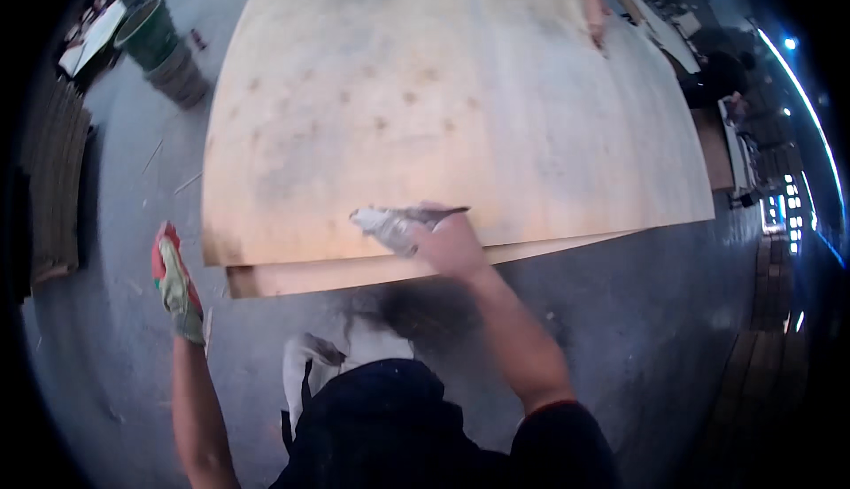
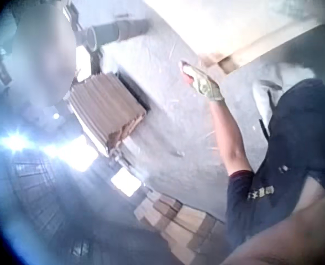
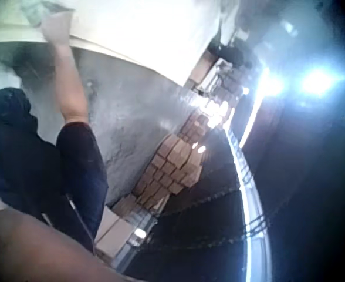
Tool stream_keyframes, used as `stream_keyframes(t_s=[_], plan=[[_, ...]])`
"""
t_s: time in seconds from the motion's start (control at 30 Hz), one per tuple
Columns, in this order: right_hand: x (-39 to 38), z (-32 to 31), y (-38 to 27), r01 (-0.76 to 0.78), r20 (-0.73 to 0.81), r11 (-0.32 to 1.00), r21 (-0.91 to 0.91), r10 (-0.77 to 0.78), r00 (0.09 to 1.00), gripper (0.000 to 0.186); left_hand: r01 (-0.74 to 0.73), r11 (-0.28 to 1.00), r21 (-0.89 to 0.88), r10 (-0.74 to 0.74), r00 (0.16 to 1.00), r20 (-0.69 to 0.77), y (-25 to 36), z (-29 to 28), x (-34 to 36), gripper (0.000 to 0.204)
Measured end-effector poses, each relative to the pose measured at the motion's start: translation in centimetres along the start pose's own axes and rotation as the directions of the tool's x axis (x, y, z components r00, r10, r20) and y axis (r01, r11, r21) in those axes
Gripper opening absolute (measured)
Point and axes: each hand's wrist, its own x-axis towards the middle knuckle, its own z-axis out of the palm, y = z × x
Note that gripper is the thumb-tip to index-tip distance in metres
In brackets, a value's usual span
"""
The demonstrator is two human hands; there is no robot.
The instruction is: Apply wood filler or patching compound to defects in plywood sheets using a putty knife.
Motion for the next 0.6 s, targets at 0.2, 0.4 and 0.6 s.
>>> stream_keyframes(t_s=[0.2, 0.4, 0.6], plan=[[-4.0, -1.7, 1.3, 0.025, -0.056, 0.993, 0.112, -0.019, 0.998, 0.021, 0.229, 0.973, -0.029, -0.229, 0.942, -0.246, -7.0, -18.6, -25.3, 0.044], [-6.5, -0.4, 1.3, -0.022, -0.362, 0.953, 0.302, 0.136, 0.922, 0.019, 0.498, 0.866, 0.036, -0.448, 0.807, -0.385, -10.8, -29.1, -28.4, 0.047], [-13.5, -3.5, 2.7, -0.001, -0.653, 0.899, 0.438, 0.319, 0.687, 0.017, 0.443, 0.893, 0.082, -0.444, 0.896, -0.004, -4.5, -19.9, -12.3, 0.047]])
